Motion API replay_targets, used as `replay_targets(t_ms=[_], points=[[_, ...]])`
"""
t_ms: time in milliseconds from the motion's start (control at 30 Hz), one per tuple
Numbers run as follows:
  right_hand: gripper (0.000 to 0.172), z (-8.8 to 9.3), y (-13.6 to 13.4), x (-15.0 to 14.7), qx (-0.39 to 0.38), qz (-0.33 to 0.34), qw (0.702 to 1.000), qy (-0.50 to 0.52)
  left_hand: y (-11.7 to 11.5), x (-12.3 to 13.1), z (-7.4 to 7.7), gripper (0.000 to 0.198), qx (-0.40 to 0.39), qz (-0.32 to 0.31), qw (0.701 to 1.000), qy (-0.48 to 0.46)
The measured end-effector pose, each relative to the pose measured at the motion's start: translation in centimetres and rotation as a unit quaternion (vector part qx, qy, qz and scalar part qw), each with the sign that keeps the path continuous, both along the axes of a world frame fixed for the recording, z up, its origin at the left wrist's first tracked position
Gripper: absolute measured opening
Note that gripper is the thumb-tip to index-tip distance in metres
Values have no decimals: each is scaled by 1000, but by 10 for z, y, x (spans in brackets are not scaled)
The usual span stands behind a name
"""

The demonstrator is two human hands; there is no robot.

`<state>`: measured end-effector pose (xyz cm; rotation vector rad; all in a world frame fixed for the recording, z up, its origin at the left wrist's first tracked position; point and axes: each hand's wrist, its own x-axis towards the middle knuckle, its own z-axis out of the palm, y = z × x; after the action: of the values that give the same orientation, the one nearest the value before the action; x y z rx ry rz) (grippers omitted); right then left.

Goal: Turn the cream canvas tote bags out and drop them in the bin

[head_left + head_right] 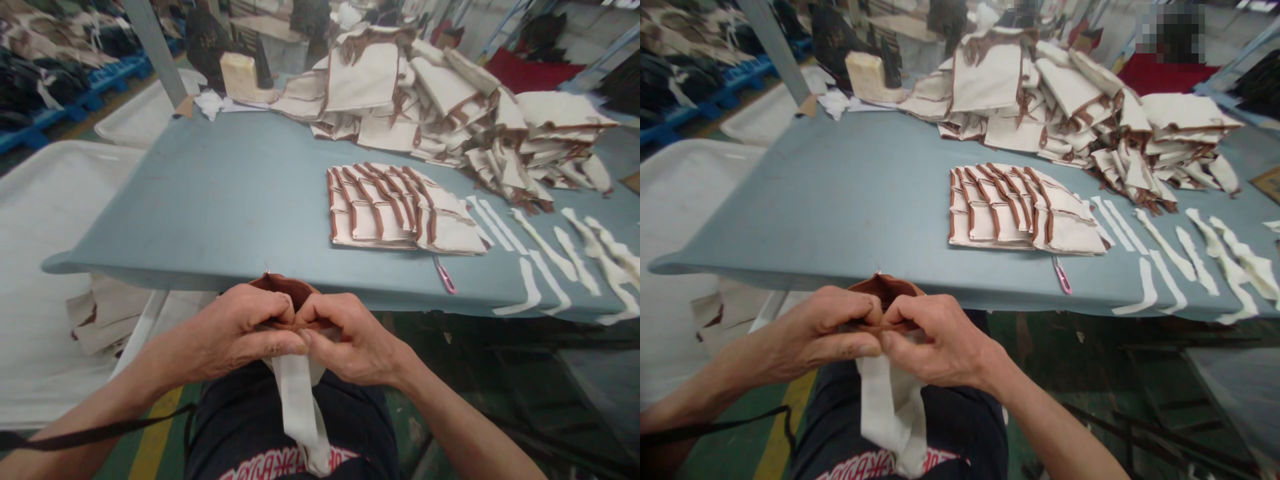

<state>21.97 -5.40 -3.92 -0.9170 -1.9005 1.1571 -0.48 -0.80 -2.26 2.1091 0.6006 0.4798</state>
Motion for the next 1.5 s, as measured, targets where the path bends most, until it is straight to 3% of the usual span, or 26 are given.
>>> replay_targets(t_ms=[133, 300, 500, 667, 800, 900, 967, 1067, 1167, 1333, 1500], points=[[18, 3, -1, -2, 60, -17, 998, -12, -2, 4, 7, 45, -7, 7, 1000, 11], [31, 5, -3, -4, 50, -34, 998, -21, -4, 4, 6, 42, -49, 11, 999, -3], [20, 1, -3, -8, 62, -24, 998, -22, -12, 1, -4, 43, -50, 50, 997, 0], [21, 10, 3, -4, -67, 4, 998, -2, -16, 4, -7, 47, -99, 89, 990, -42], [39, 14, 11, 1, -128, 48, 990, 15, -19, 4, -17, 57, -162, 112, 977, -86], [42, 7, 14, 2, -99, 58, 993, 6, -22, 2, -26, 60, -206, 119, 967, -90], [39, 0, 14, 2, -28, 41, 998, -32, -22, 1, -29, 58, -220, 125, 964, -77], [36, -6, 12, 3, 78, 11, 992, -100, -21, 1, -29, 55, -185, 136, 972, -51], [36, -7, 10, 4, 89, 10, 988, -124, -18, -1, -26, 54, -102, 122, 987, -24], [41, -6, 12, 6, 11, 33, 997, -74, -11, -8, -21, 47, 28, 76, 997, 1], [61, -4, 14, 10, -118, 52, 991, -23, -9, -10, -21, 38, 68, 36, 997, 17]])
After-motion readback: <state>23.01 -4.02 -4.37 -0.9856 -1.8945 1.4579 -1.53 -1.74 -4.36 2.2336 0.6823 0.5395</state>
